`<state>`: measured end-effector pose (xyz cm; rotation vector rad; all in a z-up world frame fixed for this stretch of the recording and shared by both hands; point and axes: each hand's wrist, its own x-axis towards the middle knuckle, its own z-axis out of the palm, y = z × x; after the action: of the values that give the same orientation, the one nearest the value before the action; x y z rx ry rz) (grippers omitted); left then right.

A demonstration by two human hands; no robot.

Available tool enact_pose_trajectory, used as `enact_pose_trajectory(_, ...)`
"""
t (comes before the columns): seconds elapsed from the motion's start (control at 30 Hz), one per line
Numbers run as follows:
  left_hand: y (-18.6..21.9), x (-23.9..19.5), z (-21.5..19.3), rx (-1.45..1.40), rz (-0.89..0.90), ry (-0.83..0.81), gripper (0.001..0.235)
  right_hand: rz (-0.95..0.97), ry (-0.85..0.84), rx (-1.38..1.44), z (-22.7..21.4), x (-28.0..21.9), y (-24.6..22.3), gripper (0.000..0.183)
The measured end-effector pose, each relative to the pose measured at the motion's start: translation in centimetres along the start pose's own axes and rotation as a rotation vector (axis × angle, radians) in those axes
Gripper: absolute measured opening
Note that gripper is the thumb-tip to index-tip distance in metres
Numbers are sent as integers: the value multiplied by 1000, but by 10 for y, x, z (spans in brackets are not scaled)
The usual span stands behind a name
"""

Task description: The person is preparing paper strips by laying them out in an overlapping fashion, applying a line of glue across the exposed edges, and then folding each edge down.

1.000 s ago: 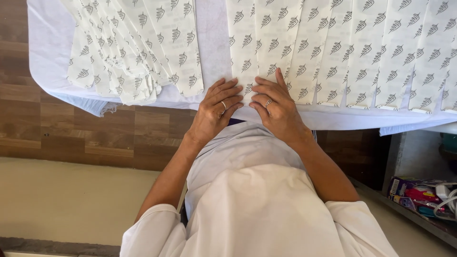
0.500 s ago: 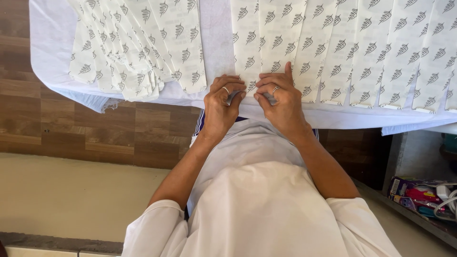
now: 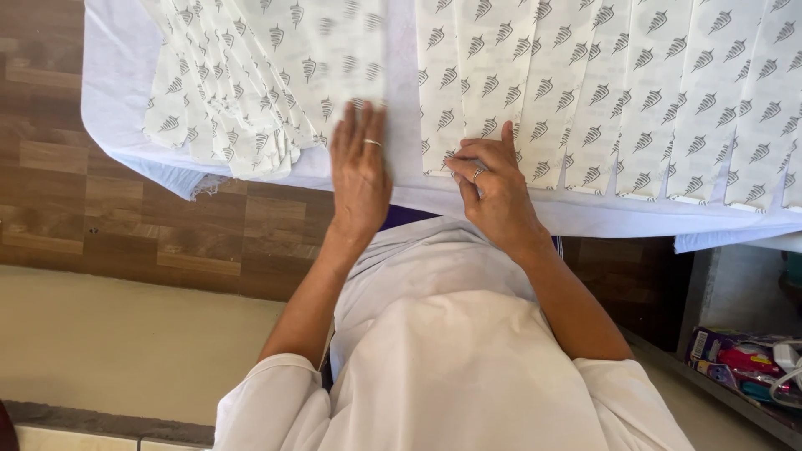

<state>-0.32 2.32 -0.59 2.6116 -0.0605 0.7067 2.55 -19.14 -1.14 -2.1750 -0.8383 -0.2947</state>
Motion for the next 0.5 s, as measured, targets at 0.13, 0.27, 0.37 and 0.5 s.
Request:
enact_pose_trajectory(0.13,17,-10,23,-182,92,-56,50,-26,-50,-89,0,0,-2,20)
enact_pose_trajectory(0.27,19,-7,18,-206,87,-36,44,-35,-65,-96,-1,0,-3,21)
enact_pose_trajectory(0.37,11,-6,5,-262,71,5,33,-48,-77,-109,-1,2,-4,21)
enact_pose_trajectory(0.5,-14,-11,-11,-350,134,8,26,-111,14,1,4,12,-14,21)
